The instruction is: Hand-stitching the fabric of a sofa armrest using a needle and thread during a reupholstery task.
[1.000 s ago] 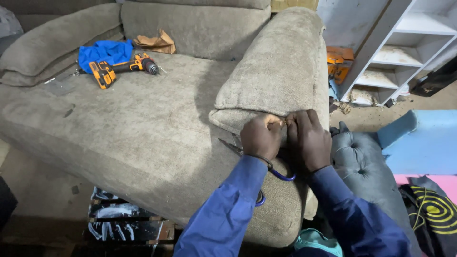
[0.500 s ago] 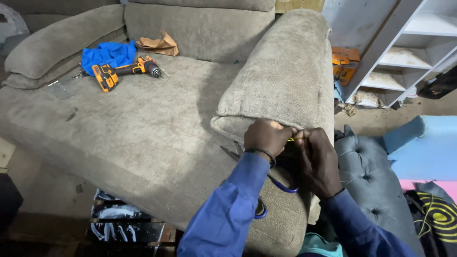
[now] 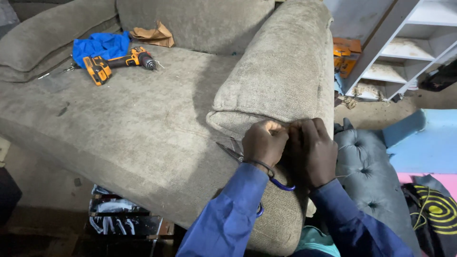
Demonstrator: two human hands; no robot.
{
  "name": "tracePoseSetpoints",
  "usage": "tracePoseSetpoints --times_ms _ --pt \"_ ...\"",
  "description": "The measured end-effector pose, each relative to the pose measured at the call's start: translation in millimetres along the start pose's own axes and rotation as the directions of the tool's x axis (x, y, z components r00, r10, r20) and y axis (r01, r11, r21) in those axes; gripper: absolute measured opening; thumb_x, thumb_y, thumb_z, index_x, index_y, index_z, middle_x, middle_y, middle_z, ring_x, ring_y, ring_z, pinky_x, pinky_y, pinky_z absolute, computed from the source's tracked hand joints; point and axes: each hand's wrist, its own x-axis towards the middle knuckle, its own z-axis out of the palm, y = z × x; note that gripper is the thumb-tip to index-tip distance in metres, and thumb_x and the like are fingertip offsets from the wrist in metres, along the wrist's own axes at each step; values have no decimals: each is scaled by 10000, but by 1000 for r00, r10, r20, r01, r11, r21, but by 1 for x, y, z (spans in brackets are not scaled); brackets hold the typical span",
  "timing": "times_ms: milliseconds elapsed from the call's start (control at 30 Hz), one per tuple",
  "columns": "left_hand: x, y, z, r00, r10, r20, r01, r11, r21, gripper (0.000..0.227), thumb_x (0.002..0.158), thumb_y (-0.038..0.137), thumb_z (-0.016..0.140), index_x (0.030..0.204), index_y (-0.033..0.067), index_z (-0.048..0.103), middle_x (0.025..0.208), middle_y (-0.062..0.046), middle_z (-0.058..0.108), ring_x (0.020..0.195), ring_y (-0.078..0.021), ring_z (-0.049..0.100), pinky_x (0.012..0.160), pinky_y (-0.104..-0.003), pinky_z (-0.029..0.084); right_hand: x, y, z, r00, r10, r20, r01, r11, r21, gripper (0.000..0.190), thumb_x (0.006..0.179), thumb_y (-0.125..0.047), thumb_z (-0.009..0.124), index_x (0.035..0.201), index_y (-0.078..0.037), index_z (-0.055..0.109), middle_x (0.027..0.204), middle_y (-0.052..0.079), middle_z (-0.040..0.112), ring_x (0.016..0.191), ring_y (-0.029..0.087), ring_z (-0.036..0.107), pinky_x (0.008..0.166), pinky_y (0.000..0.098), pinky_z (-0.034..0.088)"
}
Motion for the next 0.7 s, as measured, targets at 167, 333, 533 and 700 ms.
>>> tracePoseSetpoints --times_ms 167,333,533,700 --pt "-14 2 -1 995 57 -80 -64 995 -81 241 874 369 732 1017 268 896 944 -10 891 1076 -359 859 936 -532 690 -3 8 15 999 -23 -47 19 996 -84 161 1145 -493 805 1195 -344 768 962 -19 636 676 454 734 647 582 651" --pt "-13 -3 3 985 123 -120 -134 987 -85 200 898 340 739 1003 259 888 947 -33 889 1075 -381 851 933 -562 680 -1 7 16 998 -6 -59 1 997 -77 174 1127 -537 821 1187 -376 791 929 -19 633 676 456 729 625 582 631" --pt "-16 -9 9 966 185 -182 -195 980 -37 145 903 306 732 962 299 864 909 14 878 1024 -337 860 919 -531 691 6 -7 -12 998 -60 35 58 996 71 141 1111 -484 803 1242 -433 787 1009 -30 672 769 534 711 676 616 612" --pt "-16 -11 8 934 289 -211 -296 955 -1 126 933 256 745 978 257 862 953 -68 881 1041 -399 847 899 -585 680 18 -15 -24 995 -69 74 50 973 226 198 1135 -397 804 1206 -211 799 1029 151 721 872 680 648 684 672 598"
